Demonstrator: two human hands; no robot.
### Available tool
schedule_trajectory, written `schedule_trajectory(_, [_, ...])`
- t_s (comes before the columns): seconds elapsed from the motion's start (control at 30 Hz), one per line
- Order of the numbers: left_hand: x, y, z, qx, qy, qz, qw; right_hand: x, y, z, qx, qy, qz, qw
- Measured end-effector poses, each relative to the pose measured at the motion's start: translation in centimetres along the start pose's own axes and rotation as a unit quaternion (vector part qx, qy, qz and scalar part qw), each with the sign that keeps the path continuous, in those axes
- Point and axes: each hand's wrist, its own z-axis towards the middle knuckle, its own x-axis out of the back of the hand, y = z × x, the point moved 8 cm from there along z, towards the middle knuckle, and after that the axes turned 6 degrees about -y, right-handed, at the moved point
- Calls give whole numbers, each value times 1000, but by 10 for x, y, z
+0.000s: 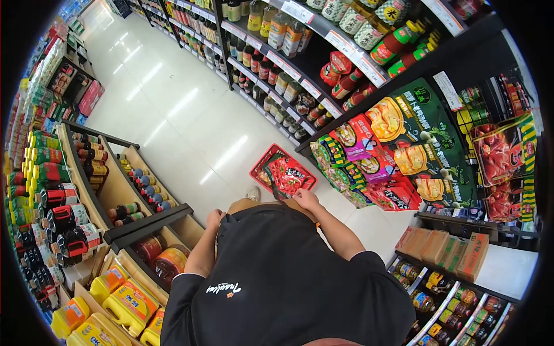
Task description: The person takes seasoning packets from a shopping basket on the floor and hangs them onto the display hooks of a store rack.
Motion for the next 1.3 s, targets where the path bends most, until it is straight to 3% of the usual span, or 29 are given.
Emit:
schedule_trajectory(0.27, [-11,-1,27,-29,-34,16,999,13,-23,-8,-2,26,-68,997])
schedule_trajectory(0.3, [-11,2,30,-29,-35,21,999,11,-17,-7,-35,-13,-45,998])
schedule_trajectory(0.4, [-8,17,34,-38,-37,36,998,15,-13,-16,-65,-1,-40,997])
schedule_trajectory(0.63, [-25,38,66,-85,-43,59,994,7,0,-35,-44,-47,46,997])
schedule_trajectory(0.73, [-33,54,75,-61,-52,76,994,11,9,-45,-38,-67,33,996])
schedule_trajectory(0.9, [-67,99,85,-52,-112,113,986,24,42,-50,-91,-50,45,994])
schedule_trajectory(1.07, [-105,143,107,-52,-103,72,991,0,87,-45,-104,-113,72,986])
schedule_trajectory(1.3, [-187,154,163,-34,-145,67,987,-21,115,-16,-129,-125,172,968])
